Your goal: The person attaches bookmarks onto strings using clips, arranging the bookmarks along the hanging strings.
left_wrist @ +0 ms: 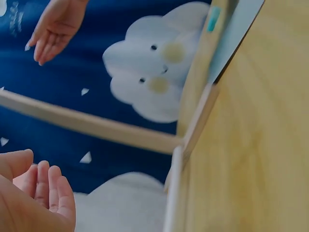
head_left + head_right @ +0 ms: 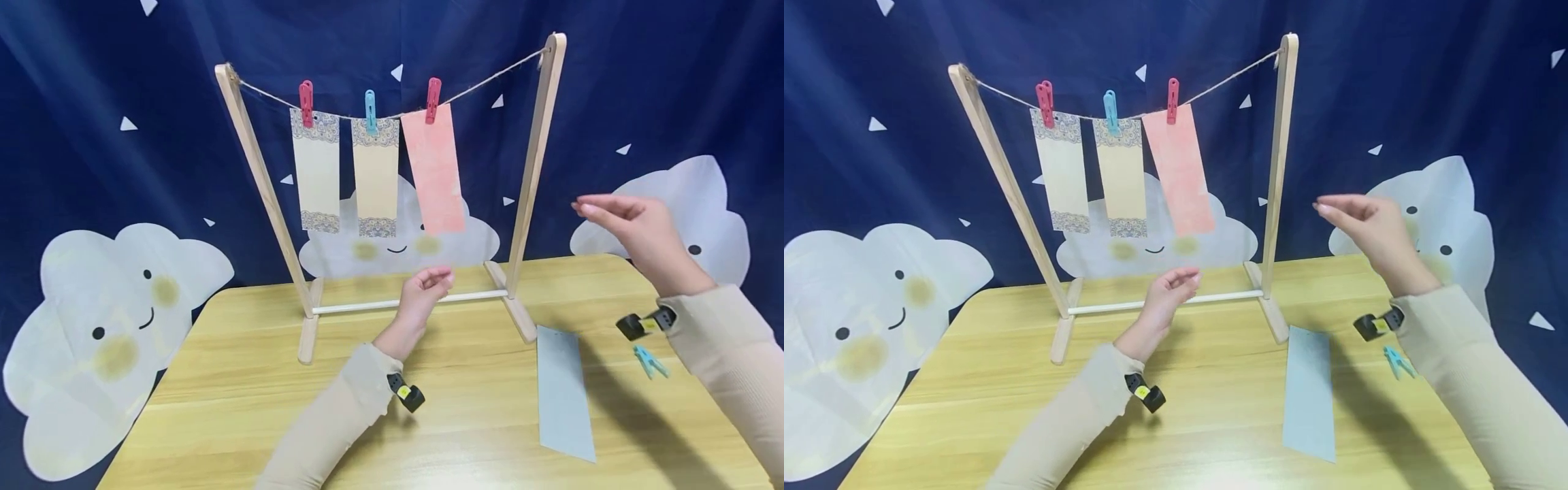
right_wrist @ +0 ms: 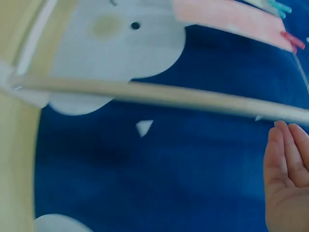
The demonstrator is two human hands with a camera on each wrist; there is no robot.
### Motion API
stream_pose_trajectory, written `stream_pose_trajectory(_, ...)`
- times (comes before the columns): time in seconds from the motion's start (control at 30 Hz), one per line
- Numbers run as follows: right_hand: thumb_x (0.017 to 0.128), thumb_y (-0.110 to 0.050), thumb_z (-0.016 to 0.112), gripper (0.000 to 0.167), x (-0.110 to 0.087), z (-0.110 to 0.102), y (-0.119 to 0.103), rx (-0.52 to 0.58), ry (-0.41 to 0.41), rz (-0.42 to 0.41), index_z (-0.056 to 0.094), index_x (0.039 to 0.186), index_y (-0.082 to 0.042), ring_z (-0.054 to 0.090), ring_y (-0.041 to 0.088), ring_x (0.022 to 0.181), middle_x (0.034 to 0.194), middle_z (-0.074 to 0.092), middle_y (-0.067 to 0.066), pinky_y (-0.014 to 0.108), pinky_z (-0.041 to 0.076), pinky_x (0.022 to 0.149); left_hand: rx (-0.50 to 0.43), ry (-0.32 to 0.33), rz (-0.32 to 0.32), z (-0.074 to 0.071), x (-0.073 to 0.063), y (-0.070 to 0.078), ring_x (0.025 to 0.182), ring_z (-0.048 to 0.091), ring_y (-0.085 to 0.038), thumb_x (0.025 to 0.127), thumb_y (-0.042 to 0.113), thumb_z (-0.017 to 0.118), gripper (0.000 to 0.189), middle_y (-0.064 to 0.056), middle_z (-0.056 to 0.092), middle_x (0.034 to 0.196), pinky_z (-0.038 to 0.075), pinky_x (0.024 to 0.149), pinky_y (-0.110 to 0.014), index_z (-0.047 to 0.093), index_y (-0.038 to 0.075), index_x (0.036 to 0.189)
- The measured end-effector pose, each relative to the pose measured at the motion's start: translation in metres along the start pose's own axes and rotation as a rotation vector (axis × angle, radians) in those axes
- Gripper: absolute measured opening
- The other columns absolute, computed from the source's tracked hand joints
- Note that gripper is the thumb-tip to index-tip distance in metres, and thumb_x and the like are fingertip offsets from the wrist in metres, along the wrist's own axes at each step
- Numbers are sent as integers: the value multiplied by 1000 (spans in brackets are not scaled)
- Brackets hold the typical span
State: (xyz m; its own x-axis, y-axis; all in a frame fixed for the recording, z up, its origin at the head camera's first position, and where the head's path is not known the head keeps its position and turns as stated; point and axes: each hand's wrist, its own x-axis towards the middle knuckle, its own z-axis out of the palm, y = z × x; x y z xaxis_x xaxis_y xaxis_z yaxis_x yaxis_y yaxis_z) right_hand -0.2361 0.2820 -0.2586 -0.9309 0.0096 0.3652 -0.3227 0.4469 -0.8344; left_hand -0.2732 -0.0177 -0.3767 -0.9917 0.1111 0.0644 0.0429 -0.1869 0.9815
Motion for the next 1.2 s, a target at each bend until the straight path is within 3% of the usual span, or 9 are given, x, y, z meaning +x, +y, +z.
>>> stream_pose_trajectory(0.27, 95, -23, 58, 35, -47, -16, 54, -84, 14, 67, 60, 125, -5, 56, -13, 94, 100, 65, -29, 5, 36, 78, 3, -73, -42, 25, -26, -27, 79, 60, -7, 82, 3, 68, 25, -2, 66, 91, 52, 77, -23, 65, -1, 107)
stream_pose_trajectory(0.47, 95, -21, 56, 32, -79, -27, 101, -48, 6, 171, 61, 125, -10, 56, -14, 92, 100, 64, -30, 3, 35, 78, 14, -138, -71, 47, -42, -49, 84, 62, -8, 81, -1, 67, 26, -7, 68, 96, 52, 78, -22, 65, -1, 107)
stream_pose_trajectory(0.53, 96, -19, 55, 29, -86, -32, 117, -25, -27, 168, 61, 123, -10, 57, -14, 93, 102, 64, -29, 3, 37, 76, 20, -148, -96, 54, -46, -56, 85, 63, -9, 81, -1, 67, 27, -7, 68, 97, 52, 78, -22, 65, 0, 108)
stream_pose_trajectory(0.57, 96, -16, 55, 27, -89, -34, 125, 4, -47, 158, 62, 122, -11, 57, -13, 94, 103, 65, -27, 3, 38, 76, 32, -157, -111, 58, -49, -59, 86, 64, -10, 81, -1, 67, 28, -7, 67, 98, 52, 78, -24, 64, 0, 109)
stream_pose_trajectory(0.7, 97, 2, 46, 30, -95, -40, 155, 329, -165, 103, 66, 116, -11, 61, -5, 97, 108, 68, -13, 8, 45, 79, 67, -188, -182, 70, -58, -69, 88, 63, -12, 80, 1, 70, 34, -7, 65, 103, 52, 77, -26, 61, 0, 114)
stream_pose_trajectory(0.8, 96, 9, 42, 38, -101, -45, 171, 524, -234, 116, 68, 112, -13, 64, 3, 96, 108, 69, -6, 12, 49, 79, 91, -201, -236, 80, -64, -76, 86, 60, -12, 79, 1, 72, 37, -5, 63, 105, 51, 76, -29, 60, 2, 114)
stream_pose_trajectory(1.0, 97, 10, 34, 42, -114, -60, 195, 689, -312, 188, 66, 113, -12, 64, 8, 99, 112, 67, -3, 18, 51, 82, 84, -168, -278, 97, -72, -90, 84, 56, -12, 76, -4, 72, 37, -2, 62, 99, 51, 76, -28, 62, 2, 111)
stream_pose_trajectory(1.07, 97, 9, 37, 42, -118, -63, 202, 636, -306, 226, 66, 112, -16, 64, 6, 99, 111, 67, -6, 17, 51, 81, 83, -159, -282, 101, -74, -94, 85, 56, -12, 75, -5, 73, 36, -1, 61, 97, 51, 78, -27, 62, 1, 109)
stream_pose_trajectory(1.2, 97, 2, 44, 38, -122, -64, 210, 378, -302, 322, 64, 108, -28, 60, -4, 96, 107, 64, -18, 14, 50, 75, 149, -134, -271, 106, -73, -99, 85, 56, -12, 73, -4, 75, 38, 2, 60, 96, 51, 77, -25, 63, 2, 108)
